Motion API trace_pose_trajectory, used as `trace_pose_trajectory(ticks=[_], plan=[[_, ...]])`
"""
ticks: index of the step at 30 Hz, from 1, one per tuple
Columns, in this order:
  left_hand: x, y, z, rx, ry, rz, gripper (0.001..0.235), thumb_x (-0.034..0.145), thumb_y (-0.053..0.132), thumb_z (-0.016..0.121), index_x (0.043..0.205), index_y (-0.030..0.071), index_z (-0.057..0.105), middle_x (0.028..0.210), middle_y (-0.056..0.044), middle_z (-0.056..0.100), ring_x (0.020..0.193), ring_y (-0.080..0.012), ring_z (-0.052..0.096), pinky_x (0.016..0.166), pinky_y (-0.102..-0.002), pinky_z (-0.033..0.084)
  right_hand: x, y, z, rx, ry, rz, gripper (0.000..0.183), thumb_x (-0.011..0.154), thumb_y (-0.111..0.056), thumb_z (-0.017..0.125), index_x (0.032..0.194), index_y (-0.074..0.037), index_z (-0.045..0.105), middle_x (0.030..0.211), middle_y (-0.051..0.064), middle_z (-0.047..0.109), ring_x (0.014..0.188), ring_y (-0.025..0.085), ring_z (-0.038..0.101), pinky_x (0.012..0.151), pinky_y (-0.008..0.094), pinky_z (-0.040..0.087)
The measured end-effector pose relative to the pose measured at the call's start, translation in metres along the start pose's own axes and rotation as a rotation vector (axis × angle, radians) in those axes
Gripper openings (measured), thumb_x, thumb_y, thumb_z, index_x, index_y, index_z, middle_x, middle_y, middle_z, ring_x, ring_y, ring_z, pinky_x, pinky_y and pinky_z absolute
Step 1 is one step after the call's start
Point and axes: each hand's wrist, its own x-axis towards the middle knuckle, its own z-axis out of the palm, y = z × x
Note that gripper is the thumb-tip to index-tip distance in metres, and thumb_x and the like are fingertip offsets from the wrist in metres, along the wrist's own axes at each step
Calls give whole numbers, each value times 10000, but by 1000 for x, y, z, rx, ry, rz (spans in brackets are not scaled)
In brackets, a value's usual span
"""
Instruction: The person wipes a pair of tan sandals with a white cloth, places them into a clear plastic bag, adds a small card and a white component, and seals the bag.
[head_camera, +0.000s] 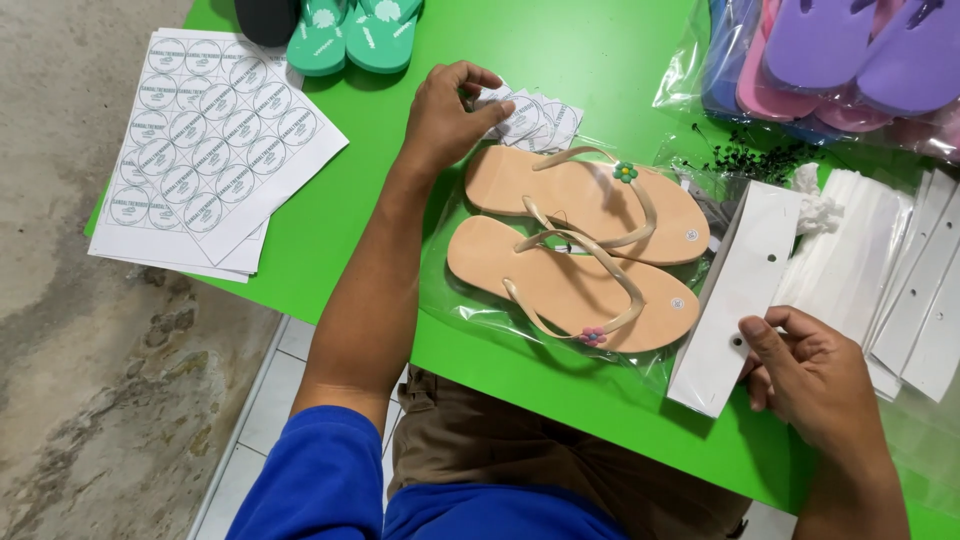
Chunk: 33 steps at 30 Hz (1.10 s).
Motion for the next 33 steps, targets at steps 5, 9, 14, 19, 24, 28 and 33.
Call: trace_pose_trajectory(ticks=[5, 9, 14, 19, 24, 28, 33], plan=[[-3, 6, 7, 154, -33, -3, 419, 740, 464, 914, 1051, 260, 721, 1116, -29, 586, 1131, -235, 548, 902, -373, 508, -1, -1, 0, -5, -8, -9, 311, 1077, -260, 651, 952, 25, 653, 607, 199, 620, 382, 274, 536, 359, 319, 310], [-3, 10, 12, 209, 42, -26, 406, 816, 559, 791, 1060, 246, 703, 1088, -35, 599, 1105, -240, 553, 883, -414, 487, -2, -1, -1, -1, -24, -40, 324, 1089, -269, 637, 922, 9, 655, 601, 174, 619, 396, 260, 555, 368, 307, 331], [-3, 14, 16, 228, 61, -63, 412, 801, 532, 815, 1076, 250, 693, 1100, -27, 607, 1122, -241, 551, 882, -410, 500, 0, 2, -2, 2, -33, -50, 318, 1091, -256, 630, 919, 10, 655, 604, 180, 633, 395, 257, 561, 365, 304, 336], [-3, 19, 21, 321, 47, -25, 419, 723, 518, 879, 1059, 304, 749, 1104, -37, 567, 1137, -284, 524, 954, -458, 460, -1, 3, 0, 31, -26, -66, 332, 1095, -257, 632, 892, 6, 637, 610, 160, 610, 400, 250, 547, 395, 306, 349], [-1, 19, 24, 304, 39, -29, 366, 732, 474, 897, 1028, 314, 753, 1108, -24, 576, 1141, -277, 524, 960, -452, 452, 0, 4, 0, -5, -8, -40, 324, 1087, -273, 643, 920, 6, 644, 558, 173, 587, 389, 252, 538, 395, 313, 329], [-1, 17, 26, 264, 57, -16, 353, 718, 411, 891, 991, 293, 702, 1063, 0, 594, 1066, -239, 548, 898, -411, 467, 0, 4, -1, -16, -11, -44, 314, 1088, -271, 639, 928, -1, 639, 599, 170, 610, 395, 253, 550, 392, 306, 337], [1, 17, 29, 145, 149, -2, 235, 788, 419, 872, 855, 269, 704, 981, 17, 635, 1024, -222, 601, 856, -405, 485, -1, 3, 0, -16, 1, -38, 309, 1082, -270, 646, 936, 2, 648, 593, 167, 609, 400, 250, 549, 381, 310, 328]])
